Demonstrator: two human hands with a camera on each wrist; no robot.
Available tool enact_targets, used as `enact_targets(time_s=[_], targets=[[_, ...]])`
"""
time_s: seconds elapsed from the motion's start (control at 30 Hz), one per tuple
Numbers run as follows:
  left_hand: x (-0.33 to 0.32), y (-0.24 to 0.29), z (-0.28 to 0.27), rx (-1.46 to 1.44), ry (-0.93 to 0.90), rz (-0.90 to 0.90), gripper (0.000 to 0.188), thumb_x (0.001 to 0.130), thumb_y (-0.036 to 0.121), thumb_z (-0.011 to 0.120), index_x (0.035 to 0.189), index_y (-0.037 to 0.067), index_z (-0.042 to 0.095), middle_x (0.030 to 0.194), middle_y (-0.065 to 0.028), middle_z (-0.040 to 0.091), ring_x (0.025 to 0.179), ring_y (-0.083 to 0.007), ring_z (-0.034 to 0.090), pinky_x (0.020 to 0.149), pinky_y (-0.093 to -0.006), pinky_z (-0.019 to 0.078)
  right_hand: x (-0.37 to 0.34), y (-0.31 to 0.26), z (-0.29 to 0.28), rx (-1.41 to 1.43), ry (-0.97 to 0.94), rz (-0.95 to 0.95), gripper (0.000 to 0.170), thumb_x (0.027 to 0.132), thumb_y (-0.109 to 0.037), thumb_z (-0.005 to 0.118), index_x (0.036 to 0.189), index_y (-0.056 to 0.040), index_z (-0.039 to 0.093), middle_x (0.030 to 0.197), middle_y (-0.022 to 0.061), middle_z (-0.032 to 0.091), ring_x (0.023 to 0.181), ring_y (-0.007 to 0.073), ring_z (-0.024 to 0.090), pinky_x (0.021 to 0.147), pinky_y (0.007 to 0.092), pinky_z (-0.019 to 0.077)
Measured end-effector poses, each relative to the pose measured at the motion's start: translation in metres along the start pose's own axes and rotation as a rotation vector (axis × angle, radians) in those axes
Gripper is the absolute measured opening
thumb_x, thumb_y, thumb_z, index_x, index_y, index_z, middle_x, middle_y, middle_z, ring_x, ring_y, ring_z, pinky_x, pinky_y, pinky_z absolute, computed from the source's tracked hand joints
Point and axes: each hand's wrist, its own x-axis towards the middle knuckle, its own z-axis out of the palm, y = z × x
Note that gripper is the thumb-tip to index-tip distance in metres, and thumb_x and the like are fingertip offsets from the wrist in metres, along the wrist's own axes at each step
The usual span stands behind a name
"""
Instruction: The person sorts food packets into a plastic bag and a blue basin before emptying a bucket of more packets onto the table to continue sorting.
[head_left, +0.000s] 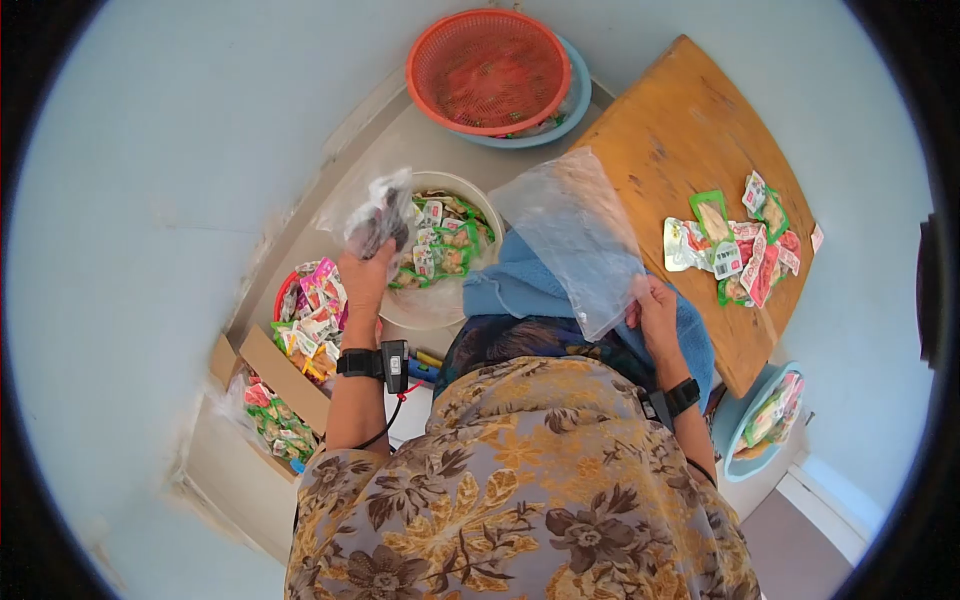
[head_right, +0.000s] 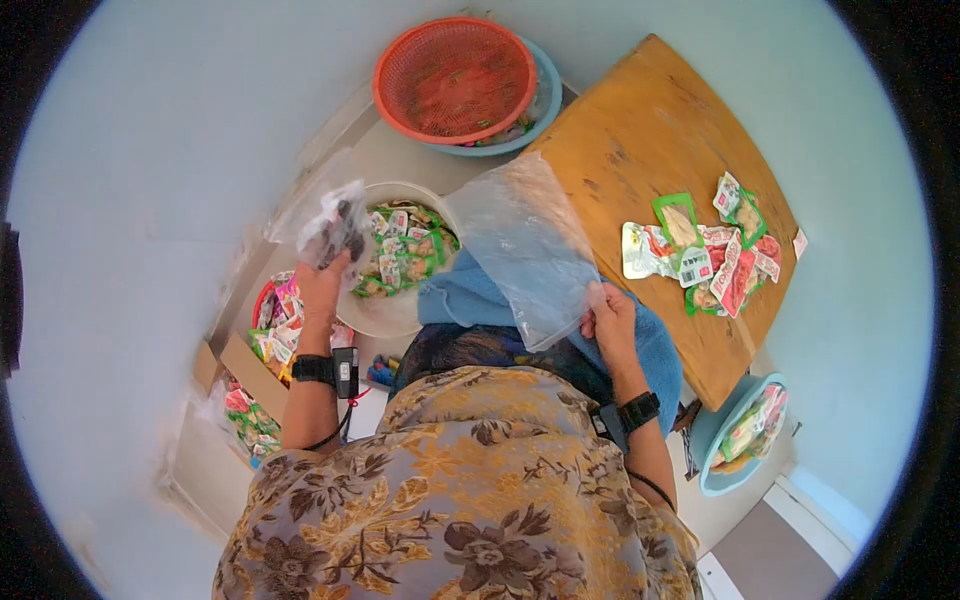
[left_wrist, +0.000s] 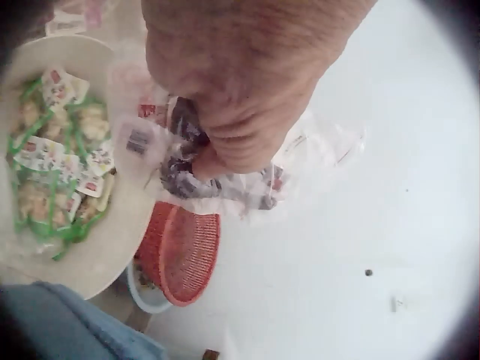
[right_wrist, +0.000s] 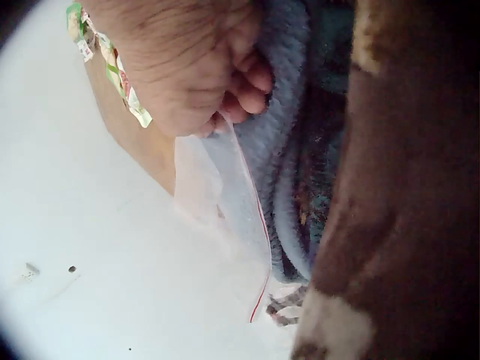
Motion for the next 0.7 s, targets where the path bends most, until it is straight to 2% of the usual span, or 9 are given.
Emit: enact_targets(time_s=[0.07,0.23,0.3,0.33,0.43,0.5,0.53,0.63,0.7], targets=[[0.003,0.059,0.000,0.113,-0.014,0.111,0.042,0.078,0.008,0.071,0.117,-0.006,0.063,0.106,-0.0156,0.070,0.096,-0.0224,0.066,0.088,-0.0332,0.0488,-0.004,-0.004,-0.001,0.035,0.009,0.005,0.032,0.099,-0.029,0.054,0.076,-0.0055,0.058,0.060,0.0005,0.056,0.045,0.0083,0.049,0.042,0.0219,0.0385],[0.016,0.118,0.030,0.048,-0.083,0.268,0.038,0.080,0.010,0.071,0.115,-0.005,0.064,0.103,-0.0148,0.070,0.094,-0.0213,0.065,0.086,-0.0332,0.0490,-0.021,-0.015,-0.019,0.166,-0.001,-0.061,0.031,0.098,-0.025,0.055,0.075,-0.0046,0.059,0.062,0.0018,0.059,0.051,0.0093,0.054,0.048,0.0220,0.0430],[0.027,0.127,0.056,0.265,-0.105,0.446,0.034,0.081,0.006,0.068,0.114,0.000,0.064,0.098,-0.0148,0.071,0.092,-0.0173,0.067,0.081,-0.0321,0.0503,-0.031,-0.012,-0.034,0.129,-0.001,-0.151,0.026,0.095,-0.018,0.055,0.073,-0.0035,0.061,0.064,0.0025,0.061,0.056,0.0101,0.057,0.053,0.0237,0.0449],[0.026,0.143,0.075,0.231,-0.153,0.483,0.034,0.081,0.006,0.068,0.114,0.000,0.064,0.098,-0.0148,0.071,0.092,-0.0173,0.067,0.081,-0.0321,0.0503,-0.036,-0.012,-0.041,0.135,0.065,-0.168,0.026,0.095,-0.018,0.055,0.073,-0.0035,0.061,0.064,0.0025,0.061,0.056,0.0101,0.057,0.053,0.0237,0.0449],[0.008,0.189,0.128,0.000,-0.278,0.577,0.029,0.081,0.005,0.067,0.110,0.001,0.065,0.096,-0.0157,0.071,0.090,-0.0198,0.068,0.079,-0.0340,0.0508,-0.051,-0.007,-0.059,0.155,0.072,-0.140,0.021,0.090,-0.011,0.053,0.072,-0.0025,0.062,0.066,0.0027,0.063,0.058,0.0108,0.058,0.056,0.0244,0.0455],[0.003,0.206,0.149,0.050,-0.342,0.667,0.029,0.080,0.004,0.065,0.109,0.002,0.064,0.094,-0.0179,0.069,0.086,-0.0285,0.069,0.076,-0.0371,0.0512,-0.060,-0.001,-0.060,0.250,0.023,-0.079,0.020,0.087,-0.009,0.053,0.072,-0.0018,0.063,0.068,0.0032,0.064,0.059,0.0102,0.058,0.057,0.0244,0.0458],[-0.001,0.214,0.163,0.043,-0.360,0.687,0.029,0.080,0.004,0.065,0.109,0.002,0.064,0.094,-0.0179,0.069,0.086,-0.0285,0.069,0.076,-0.0371,0.0512,-0.063,0.003,-0.061,0.262,0.045,-0.090,0.020,0.087,-0.009,0.053,0.072,-0.0018,0.063,0.068,0.0032,0.064,0.059,0.0102,0.058,0.057,0.0244,0.0458],[-0.011,0.225,0.211,0.152,-0.382,0.865,0.032,0.078,0.000,0.063,0.110,0.003,0.061,0.092,-0.0212,0.065,0.088,-0.0403,0.063,0.075,-0.0429,0.0494,-0.067,0.017,-0.059,0.293,0.093,-0.088,0.020,0.087,-0.009,0.055,0.072,-0.0011,0.064,0.068,0.0035,0.064,0.060,0.0098,0.058,0.057,0.0241,0.0455],[-0.013,0.230,0.240,0.156,-0.421,0.875,0.032,0.077,0.000,0.063,0.109,0.003,0.060,0.093,-0.0216,0.064,0.089,-0.0410,0.062,0.076,-0.0445,0.0485,-0.065,0.023,-0.058,0.237,0.100,-0.127,0.019,0.086,-0.010,0.056,0.073,-0.0004,0.065,0.067,0.0036,0.064,0.060,0.0094,0.057,0.057,0.0241,0.0451]])
